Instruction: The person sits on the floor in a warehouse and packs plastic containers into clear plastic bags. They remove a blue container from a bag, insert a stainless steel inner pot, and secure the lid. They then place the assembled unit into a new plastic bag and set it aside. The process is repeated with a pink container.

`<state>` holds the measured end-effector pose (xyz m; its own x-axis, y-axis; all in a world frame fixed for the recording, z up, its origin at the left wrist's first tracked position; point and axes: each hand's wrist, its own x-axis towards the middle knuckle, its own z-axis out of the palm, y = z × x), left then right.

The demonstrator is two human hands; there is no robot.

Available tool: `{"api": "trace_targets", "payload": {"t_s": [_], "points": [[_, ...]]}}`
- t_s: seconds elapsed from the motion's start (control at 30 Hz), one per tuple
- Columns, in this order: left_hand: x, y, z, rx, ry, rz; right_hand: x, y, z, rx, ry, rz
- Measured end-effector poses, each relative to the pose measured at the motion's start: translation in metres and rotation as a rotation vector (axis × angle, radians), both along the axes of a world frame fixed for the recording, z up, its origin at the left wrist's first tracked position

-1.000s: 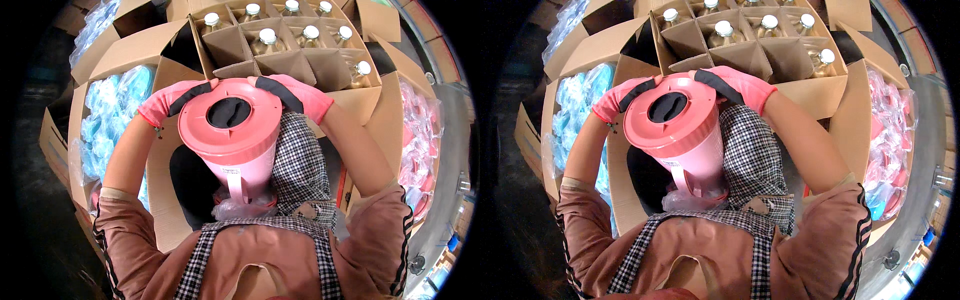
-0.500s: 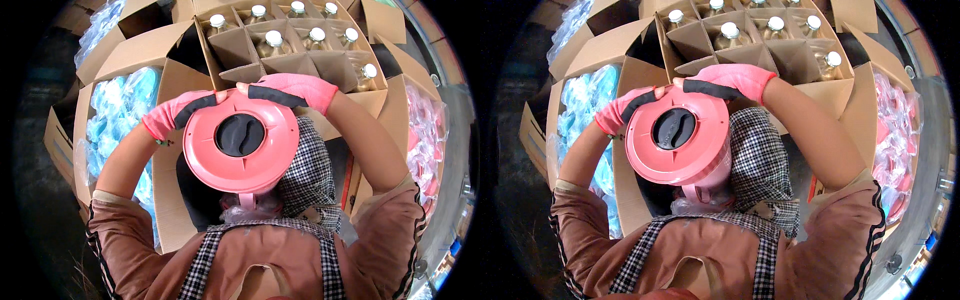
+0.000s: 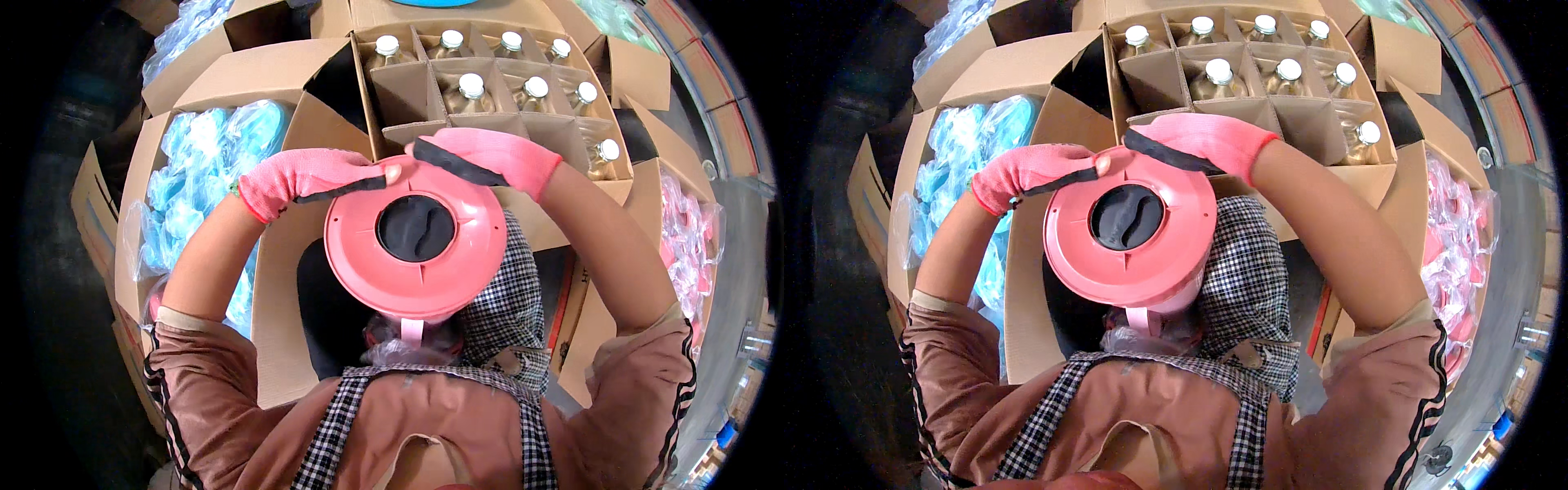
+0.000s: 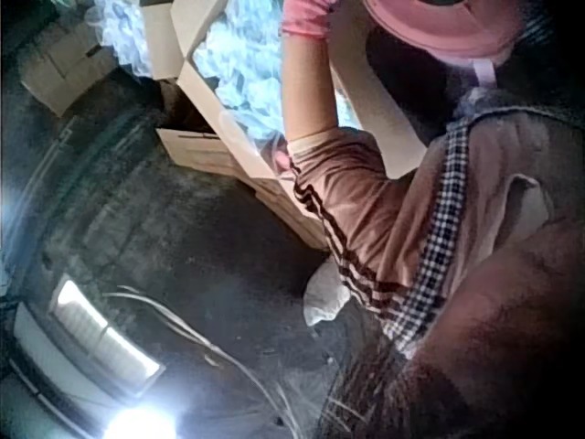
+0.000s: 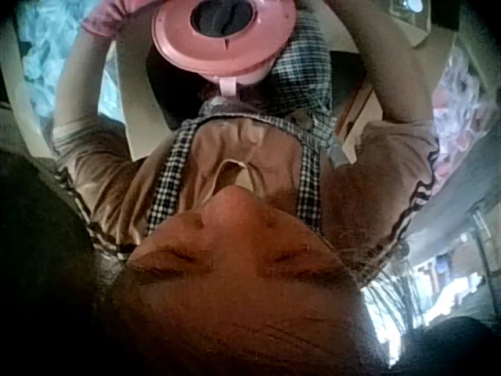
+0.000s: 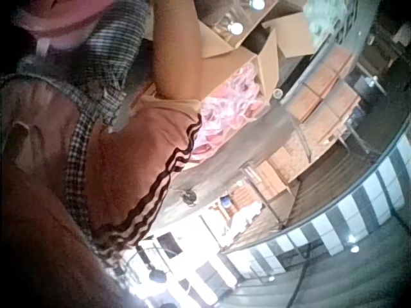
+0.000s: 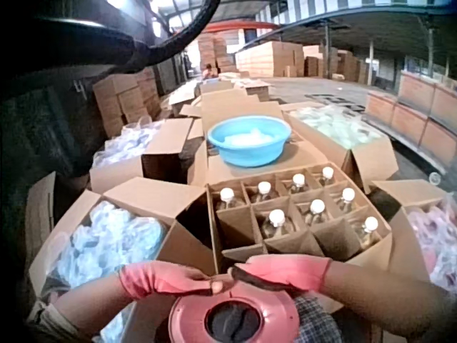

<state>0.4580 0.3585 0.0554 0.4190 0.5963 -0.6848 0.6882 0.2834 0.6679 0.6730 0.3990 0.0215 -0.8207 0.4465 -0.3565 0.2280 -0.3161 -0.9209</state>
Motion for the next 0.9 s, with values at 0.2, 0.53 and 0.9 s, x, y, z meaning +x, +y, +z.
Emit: {"api": "trace_targets", "payload": {"t_s": [0.2,0.53,0.9], "points": [[-0.017,-0.013,-0.029,-0.134,-0.273,0.209,-0.035,0.004,0.014,0.414,-0.458,0.147],[-0.02,-0.01,-0.076,-0.174,-0.654,0.337,-0.021,0.006,-0.005,0.18,-0.244,0.026],[0.047,-0.079,-0.093,-0.289,-1.584,1.052,0.032,-0.129,-0.023,-0.068,0.615,-0.94]]}}
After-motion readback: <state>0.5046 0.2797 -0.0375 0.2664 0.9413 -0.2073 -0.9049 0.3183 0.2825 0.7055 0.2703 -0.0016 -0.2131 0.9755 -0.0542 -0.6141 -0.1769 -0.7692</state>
